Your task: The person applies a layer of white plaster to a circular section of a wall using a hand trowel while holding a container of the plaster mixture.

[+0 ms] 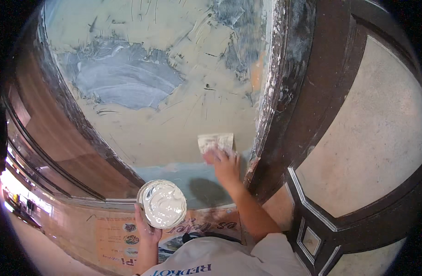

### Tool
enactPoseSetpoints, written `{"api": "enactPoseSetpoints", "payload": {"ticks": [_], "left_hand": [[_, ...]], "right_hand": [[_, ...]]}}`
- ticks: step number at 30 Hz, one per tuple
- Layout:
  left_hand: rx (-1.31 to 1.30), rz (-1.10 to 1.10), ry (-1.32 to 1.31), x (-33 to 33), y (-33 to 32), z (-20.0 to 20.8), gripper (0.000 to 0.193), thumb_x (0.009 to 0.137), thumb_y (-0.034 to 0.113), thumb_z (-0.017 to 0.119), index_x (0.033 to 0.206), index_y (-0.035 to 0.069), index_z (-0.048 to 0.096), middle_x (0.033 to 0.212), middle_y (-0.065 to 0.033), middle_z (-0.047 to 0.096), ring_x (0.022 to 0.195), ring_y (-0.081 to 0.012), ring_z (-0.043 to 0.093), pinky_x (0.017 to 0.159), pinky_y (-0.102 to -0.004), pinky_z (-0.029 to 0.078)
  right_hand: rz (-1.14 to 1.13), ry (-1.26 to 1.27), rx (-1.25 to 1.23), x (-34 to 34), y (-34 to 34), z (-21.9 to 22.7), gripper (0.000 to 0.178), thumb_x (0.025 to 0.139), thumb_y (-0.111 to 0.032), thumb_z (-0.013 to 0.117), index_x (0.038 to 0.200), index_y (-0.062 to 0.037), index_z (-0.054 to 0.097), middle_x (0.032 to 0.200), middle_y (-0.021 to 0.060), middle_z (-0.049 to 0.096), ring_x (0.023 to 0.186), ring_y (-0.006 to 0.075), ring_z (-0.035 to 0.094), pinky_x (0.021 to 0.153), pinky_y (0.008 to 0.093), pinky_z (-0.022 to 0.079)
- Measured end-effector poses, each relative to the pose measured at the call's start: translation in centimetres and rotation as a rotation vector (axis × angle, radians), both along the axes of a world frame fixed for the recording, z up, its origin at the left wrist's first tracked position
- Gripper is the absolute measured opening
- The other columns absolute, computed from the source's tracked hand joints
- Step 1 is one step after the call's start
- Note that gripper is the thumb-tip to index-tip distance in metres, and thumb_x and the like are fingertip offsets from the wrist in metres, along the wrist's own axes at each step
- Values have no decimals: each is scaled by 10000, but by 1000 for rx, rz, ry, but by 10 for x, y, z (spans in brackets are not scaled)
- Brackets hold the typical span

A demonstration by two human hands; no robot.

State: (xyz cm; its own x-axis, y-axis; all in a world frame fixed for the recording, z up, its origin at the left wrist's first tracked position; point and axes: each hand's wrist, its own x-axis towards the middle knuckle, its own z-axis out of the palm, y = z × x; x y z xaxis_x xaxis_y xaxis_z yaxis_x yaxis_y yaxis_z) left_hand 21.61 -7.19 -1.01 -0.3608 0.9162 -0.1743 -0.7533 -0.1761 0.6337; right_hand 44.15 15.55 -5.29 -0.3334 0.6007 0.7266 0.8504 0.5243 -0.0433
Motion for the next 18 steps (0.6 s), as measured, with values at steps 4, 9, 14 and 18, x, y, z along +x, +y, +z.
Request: {"api": "enactPoseSetpoints", "payload": {"ticks": [4,9,14,18], "left_hand": [[-38,48,1,4,-7,10,619,987,519,436,1398,57,434,1381,-129,518,1241,-288,535,1040,-435,455],[-39,38,52,5,-9,9,644,995,540,394,1419,57,414,1406,-121,505,1267,-271,516,1063,-411,428],[2,31,-17,-5,-11,-3,594,1013,505,380,1408,64,427,1387,-115,519,1261,-269,520,1065,-413,425],[-29,56,17,-18,-14,2,598,1008,517,385,1409,75,426,1386,-123,518,1246,-273,533,1046,-423,448]], "right_hand": [[120,4,-310,11,-47,-86,462,828,-78,575,1231,-293,644,1277,-21,590,1161,278,501,979,468,387],[239,116,-160,4,-37,-13,435,802,-46,595,1192,-223,667,1218,-4,613,1103,269,542,943,441,424],[147,322,356,10,-9,133,429,768,-7,618,1167,-153,682,1244,66,616,1058,335,547,906,432,439],[98,372,402,-4,6,172,454,769,-15,613,1189,-175,675,1291,65,595,1076,337,525,922,448,417]]}}
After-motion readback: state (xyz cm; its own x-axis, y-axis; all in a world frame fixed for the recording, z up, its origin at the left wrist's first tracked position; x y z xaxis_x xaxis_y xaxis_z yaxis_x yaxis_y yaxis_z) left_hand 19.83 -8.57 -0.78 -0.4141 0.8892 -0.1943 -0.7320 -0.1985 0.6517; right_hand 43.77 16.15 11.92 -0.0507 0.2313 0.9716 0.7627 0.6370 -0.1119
